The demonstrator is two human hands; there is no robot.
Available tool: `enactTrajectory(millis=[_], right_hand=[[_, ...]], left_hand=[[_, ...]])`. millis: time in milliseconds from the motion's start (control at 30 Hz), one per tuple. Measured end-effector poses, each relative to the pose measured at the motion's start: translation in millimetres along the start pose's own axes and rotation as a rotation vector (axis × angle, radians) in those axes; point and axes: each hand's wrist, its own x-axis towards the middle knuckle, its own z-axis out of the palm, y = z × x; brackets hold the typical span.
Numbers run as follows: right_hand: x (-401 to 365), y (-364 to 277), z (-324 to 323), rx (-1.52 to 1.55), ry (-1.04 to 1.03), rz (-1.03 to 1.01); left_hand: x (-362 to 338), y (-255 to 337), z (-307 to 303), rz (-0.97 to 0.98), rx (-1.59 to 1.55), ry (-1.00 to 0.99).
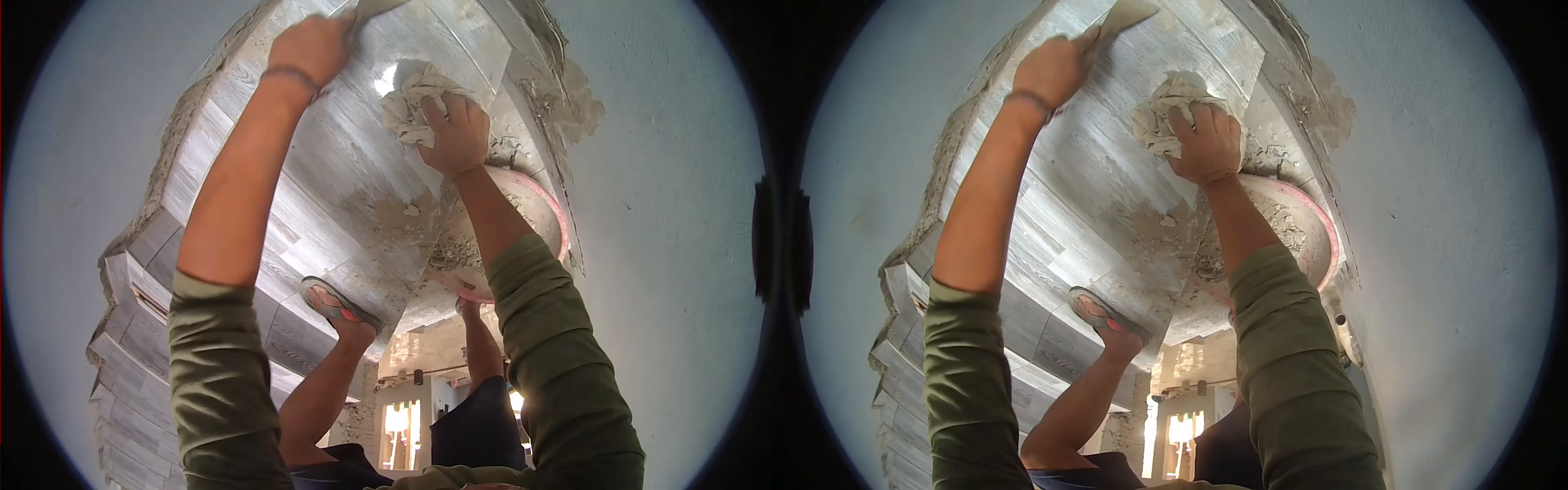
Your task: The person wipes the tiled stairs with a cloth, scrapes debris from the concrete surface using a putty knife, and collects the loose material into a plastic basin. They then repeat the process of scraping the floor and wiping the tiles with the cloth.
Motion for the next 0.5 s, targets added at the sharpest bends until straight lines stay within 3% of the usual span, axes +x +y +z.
enactTrajectory(millis=[100,233,367,400,500], right_hand=[[-3,2,2,-0.009,0.015,-0.006],[-1,3,3,0.005,0.036,-0.006],[-2,4,4,-0.001,0.061,-0.023],[-1,5,4,-0.003,0.056,-0.022],[-1,3,3,0.002,0.044,-0.013]], left_hand=[[20,4,-24,0.027,0.057,-0.113],[-11,-22,-39,0.075,0.156,-0.201],[28,15,-30,0.018,0.179,-0.135],[34,11,-28,-0.012,0.179,-0.195],[5,-14,-36,0.112,0.236,-0.092]])
